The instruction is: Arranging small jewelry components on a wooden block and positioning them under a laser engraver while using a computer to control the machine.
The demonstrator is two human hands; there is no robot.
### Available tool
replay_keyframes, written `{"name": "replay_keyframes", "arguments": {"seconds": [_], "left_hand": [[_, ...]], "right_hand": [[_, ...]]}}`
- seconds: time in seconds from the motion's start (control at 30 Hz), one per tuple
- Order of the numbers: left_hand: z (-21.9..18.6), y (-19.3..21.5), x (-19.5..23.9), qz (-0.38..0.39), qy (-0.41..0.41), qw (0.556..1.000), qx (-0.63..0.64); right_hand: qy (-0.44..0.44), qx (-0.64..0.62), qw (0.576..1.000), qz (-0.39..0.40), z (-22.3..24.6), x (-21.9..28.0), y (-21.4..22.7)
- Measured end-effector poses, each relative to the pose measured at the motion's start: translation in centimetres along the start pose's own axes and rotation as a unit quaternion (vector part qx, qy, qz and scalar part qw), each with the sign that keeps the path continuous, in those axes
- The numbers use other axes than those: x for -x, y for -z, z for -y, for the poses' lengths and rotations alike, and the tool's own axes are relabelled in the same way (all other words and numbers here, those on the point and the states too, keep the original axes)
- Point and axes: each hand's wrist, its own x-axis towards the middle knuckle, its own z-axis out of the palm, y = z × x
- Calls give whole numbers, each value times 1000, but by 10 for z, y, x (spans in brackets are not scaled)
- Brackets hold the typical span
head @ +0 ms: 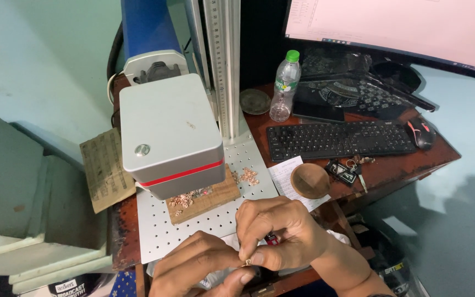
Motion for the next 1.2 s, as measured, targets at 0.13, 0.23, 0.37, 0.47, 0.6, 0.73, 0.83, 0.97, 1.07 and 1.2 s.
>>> {"name": "replay_keyframes", "arguments": {"seconds": [0.13, 0.23, 0.37, 0.47, 0.6, 0.73, 0.83, 0.97, 1.07, 1.2], "left_hand": [[15, 13, -2, 47, -56, 997, -19], [21, 22, 1, 45, -74, 995, -53], [11, 45, 7, 13, 0, 992, -127], [108, 79, 5, 306, -122, 944, -36], [73, 78, 20, 198, -138, 968, -74], [19, 56, 12, -29, 17, 995, -95], [9, 54, 8, -80, 21, 995, -58], [17, 53, 6, -141, -16, 990, -19], [26, 54, 5, -127, -43, 991, 1], [24, 50, 7, -135, -20, 991, 1]], "right_hand": [[17, 61, 998, 16, 2, -4, 9], [31, 174, 981, 75, -5, -6, 34], [-177, 350, 907, 155, -28, -7, 74], [-423, 466, 766, 132, -62, -23, 90], [-524, 495, 685, 104, -113, -29, 110], [-547, 483, 671, 133, -139, -26, 117], [-547, 490, 665, 135, -157, -18, 121], [-481, 539, 684, 102, -169, -26, 98], [-536, 351, 767, -31, -140, -55, 32], [-408, 398, 819, 74, -195, -22, 25]]}}
